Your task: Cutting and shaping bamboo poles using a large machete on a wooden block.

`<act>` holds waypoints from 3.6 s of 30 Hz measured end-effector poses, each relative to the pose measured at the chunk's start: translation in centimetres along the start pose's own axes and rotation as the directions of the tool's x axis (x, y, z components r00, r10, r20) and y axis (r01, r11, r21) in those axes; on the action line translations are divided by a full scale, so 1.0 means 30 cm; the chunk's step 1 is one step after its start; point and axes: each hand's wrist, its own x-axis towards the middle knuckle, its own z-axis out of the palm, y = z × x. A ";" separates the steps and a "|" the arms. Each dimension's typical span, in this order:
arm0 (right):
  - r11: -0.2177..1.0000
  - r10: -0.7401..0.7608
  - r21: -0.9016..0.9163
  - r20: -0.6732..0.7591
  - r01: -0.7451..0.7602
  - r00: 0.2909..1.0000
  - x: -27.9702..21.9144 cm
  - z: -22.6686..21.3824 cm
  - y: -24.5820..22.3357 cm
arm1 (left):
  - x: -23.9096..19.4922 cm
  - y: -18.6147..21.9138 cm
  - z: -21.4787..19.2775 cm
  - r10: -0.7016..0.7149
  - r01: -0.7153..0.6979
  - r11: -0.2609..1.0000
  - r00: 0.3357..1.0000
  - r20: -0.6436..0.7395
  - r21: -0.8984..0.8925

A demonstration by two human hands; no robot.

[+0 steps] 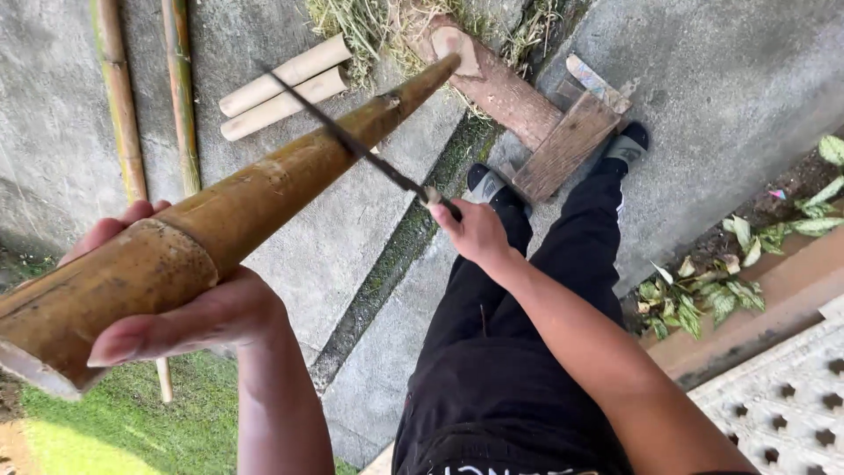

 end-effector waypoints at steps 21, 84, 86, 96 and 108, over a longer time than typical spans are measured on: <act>0.999 0.035 0.041 -0.044 -0.034 0.998 0.082 0.121 0.151 | -0.015 -0.036 -0.090 0.064 -0.057 0.989 0.997 -0.050 0.139; 0.996 0.065 -0.069 0.018 -0.063 0.998 -0.039 -0.127 0.016 | -0.172 0.167 -0.270 -0.119 0.207 0.941 0.943 0.311 -0.268; 0.999 0.046 -0.011 0.039 -0.045 0.998 -0.047 -0.102 0.058 | -0.172 0.222 -0.268 -0.179 0.268 0.937 0.919 0.351 -0.223; 0.994 -0.031 -0.098 0.076 0.038 0.997 -0.023 -0.131 0.020 | -0.167 0.241 -0.302 -0.208 0.313 0.934 0.870 0.447 -0.174; 0.994 0.069 -0.084 -0.023 -0.070 0.997 0.039 -0.104 0.195 | -0.173 0.149 -0.366 -0.228 0.398 0.821 0.886 0.404 -0.409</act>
